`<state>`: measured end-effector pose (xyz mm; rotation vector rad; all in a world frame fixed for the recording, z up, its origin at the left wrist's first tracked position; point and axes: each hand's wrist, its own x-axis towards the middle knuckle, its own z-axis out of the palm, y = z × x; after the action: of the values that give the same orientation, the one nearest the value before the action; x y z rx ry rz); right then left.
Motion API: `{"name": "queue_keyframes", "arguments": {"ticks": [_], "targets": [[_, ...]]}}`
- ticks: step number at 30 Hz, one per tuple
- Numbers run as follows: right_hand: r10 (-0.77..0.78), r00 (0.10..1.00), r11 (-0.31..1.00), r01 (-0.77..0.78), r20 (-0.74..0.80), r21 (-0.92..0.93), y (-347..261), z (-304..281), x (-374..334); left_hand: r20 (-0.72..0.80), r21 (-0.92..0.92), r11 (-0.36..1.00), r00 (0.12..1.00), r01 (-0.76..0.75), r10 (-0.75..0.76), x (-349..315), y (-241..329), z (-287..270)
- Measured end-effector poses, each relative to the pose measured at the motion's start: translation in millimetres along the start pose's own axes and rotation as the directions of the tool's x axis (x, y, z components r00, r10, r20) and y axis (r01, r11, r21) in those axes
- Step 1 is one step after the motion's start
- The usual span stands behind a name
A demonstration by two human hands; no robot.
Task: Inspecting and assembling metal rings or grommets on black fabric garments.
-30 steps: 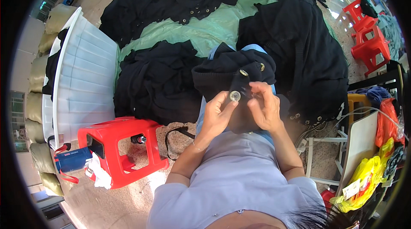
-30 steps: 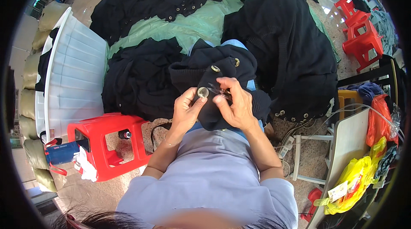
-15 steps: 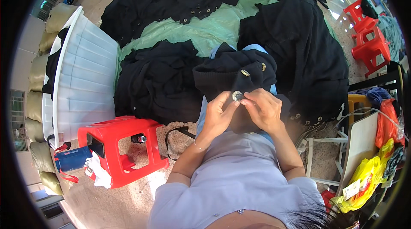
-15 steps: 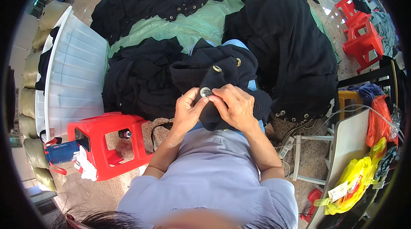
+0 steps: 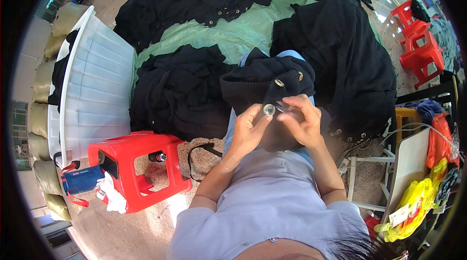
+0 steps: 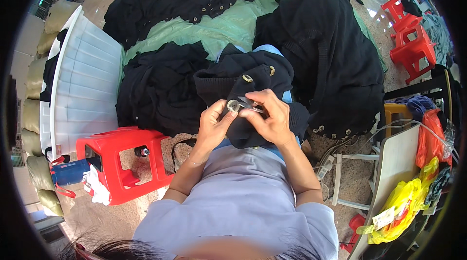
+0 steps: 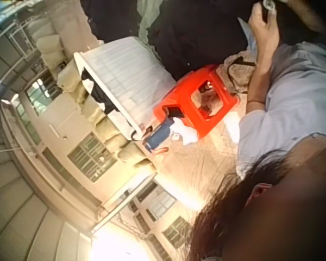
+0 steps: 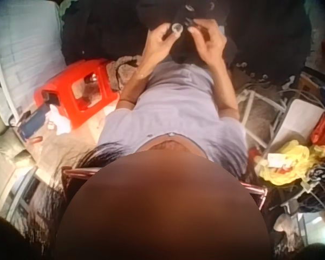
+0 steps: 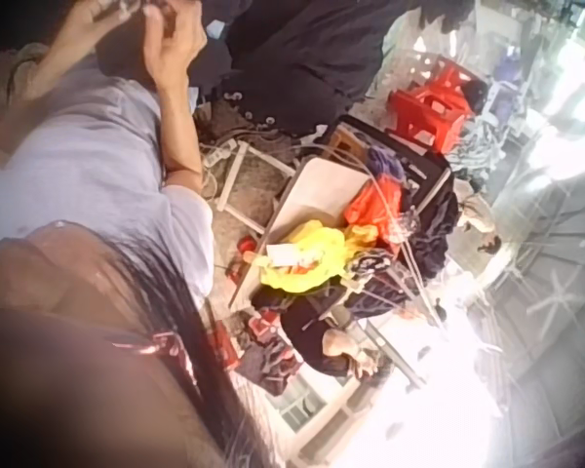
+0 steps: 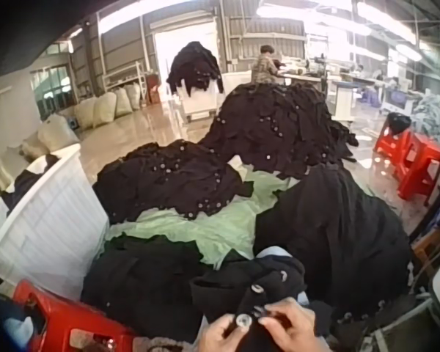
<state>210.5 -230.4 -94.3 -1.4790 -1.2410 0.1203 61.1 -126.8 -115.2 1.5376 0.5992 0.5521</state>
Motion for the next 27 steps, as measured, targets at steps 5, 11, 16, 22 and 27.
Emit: {"name": "queue_keyframes", "arguments": {"ticks": [5, 11, 16, 22, 27], "targets": [[-0.09, 0.977, 0.993, 0.104, 0.195, -0.06, 1.1, -3.7, 7.0, 0.139, -0.05, 0.998, 0.989, 0.049, -0.042, 2.0, 16.7, -8.1], [-0.101, 0.991, 0.995, 0.099, 0.087, 0.026, 8.4, 8.0, 4.7, 0.145, -0.094, 0.993, 0.988, 0.073, -0.058, 2.7, 15.3, -7.9], [0.105, 0.993, 0.987, -0.098, -0.046, 0.127, 15.3, 26.2, -7.8, -0.165, -0.018, 0.989, 0.976, -0.149, 0.144, 3.4, -1.5, 7.7], [0.234, 0.972, 0.944, -0.225, -0.012, 0.242, 19.4, 29.8, -14.3, -0.104, 0.066, 0.99, 0.986, -0.121, 0.127, 4.8, -10.5, 2.9], [0.407, 0.912, 0.806, -0.388, 0.057, 0.446, 11.5, 33.2, -12.1, -0.16, 0.106, 0.986, 0.976, -0.129, 0.145, 4.1, -18.3, 6.9]]}}
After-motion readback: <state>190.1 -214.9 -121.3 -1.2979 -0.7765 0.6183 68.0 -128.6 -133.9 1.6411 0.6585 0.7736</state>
